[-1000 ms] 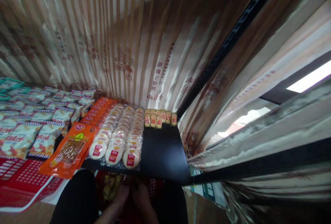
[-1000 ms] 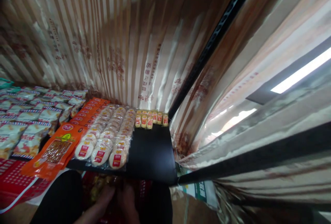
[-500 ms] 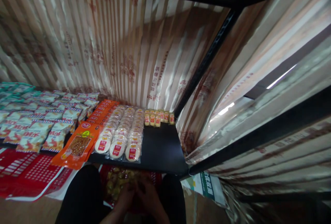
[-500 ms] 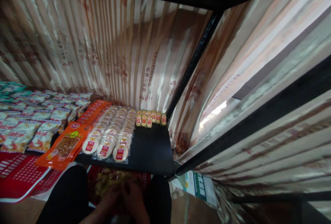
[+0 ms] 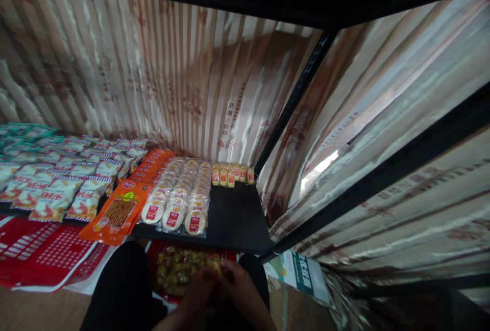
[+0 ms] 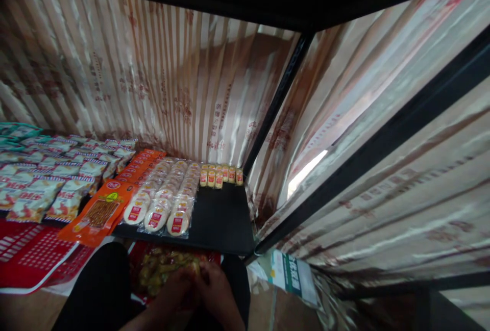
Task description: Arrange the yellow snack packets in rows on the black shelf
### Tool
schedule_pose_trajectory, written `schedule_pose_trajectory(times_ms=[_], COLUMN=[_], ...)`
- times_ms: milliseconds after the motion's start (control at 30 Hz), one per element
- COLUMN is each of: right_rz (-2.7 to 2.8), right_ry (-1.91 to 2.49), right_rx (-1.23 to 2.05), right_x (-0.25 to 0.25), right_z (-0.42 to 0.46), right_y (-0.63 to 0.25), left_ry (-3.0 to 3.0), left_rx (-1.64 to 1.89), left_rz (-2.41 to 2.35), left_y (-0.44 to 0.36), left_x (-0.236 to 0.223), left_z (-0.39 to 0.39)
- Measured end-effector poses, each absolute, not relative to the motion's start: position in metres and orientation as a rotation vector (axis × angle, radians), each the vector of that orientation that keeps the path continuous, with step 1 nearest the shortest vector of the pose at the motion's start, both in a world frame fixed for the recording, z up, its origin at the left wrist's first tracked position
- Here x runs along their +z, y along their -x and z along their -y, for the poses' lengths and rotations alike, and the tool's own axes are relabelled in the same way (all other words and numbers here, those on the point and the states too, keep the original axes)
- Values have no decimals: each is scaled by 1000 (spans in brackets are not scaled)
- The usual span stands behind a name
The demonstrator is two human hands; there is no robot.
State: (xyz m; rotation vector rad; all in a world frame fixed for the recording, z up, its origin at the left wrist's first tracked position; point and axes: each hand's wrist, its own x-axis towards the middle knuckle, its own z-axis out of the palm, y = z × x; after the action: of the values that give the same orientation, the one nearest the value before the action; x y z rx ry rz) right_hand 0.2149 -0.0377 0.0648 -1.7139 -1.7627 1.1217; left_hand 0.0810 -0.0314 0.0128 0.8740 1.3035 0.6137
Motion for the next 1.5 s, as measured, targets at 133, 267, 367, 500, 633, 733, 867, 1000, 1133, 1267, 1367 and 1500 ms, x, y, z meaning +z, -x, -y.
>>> schedule_pose_trajectory(times_ms=[133,267,367,500,633,733,867,1000,1133,1267,1367,1500], right_rz=[1719,1617,1513,1386,1340,1345,1331,1322,1324,1355,1395,1430], right_ry=[1663,1561,1531,1489,1443,1480,1584,1655,1721,1735,1746,1774], right_rx=[1148,1170,1171,1139,1113,1088,982,871,758,592,473,408], right_x=[78,83,79,71,69,69,68,66,59,48,38,26], right_z=[37,33,27,15,5,-1,-9,-19,-28,-33,-33,-36], right_y=[-228,-237,-241,-247,-252,-255,-257,-258,-262,-267,-271,-274], left_ry=[-916,-961,-971,-987,-969,-959,-963,-991,-1025,-1098,-1135,-1169], left_rx=[631,766,836,823,837,828,830,813,767,705,693,675], left_rz=[-1261,-1223,-1163,-1133,-1155,-1166,-1188,-1217,-1232,-1264,-1271,-1271], left_y=[-87,-91,-94,-101,-111,-120,-128,-134,-140,-147,-151,-156], left_x=[28,48,65,79,74,66,63,70,75,72,68,69], left_z=[31,26,20,8,-4,-14,-27,-41,-53,-62,-67,-73])
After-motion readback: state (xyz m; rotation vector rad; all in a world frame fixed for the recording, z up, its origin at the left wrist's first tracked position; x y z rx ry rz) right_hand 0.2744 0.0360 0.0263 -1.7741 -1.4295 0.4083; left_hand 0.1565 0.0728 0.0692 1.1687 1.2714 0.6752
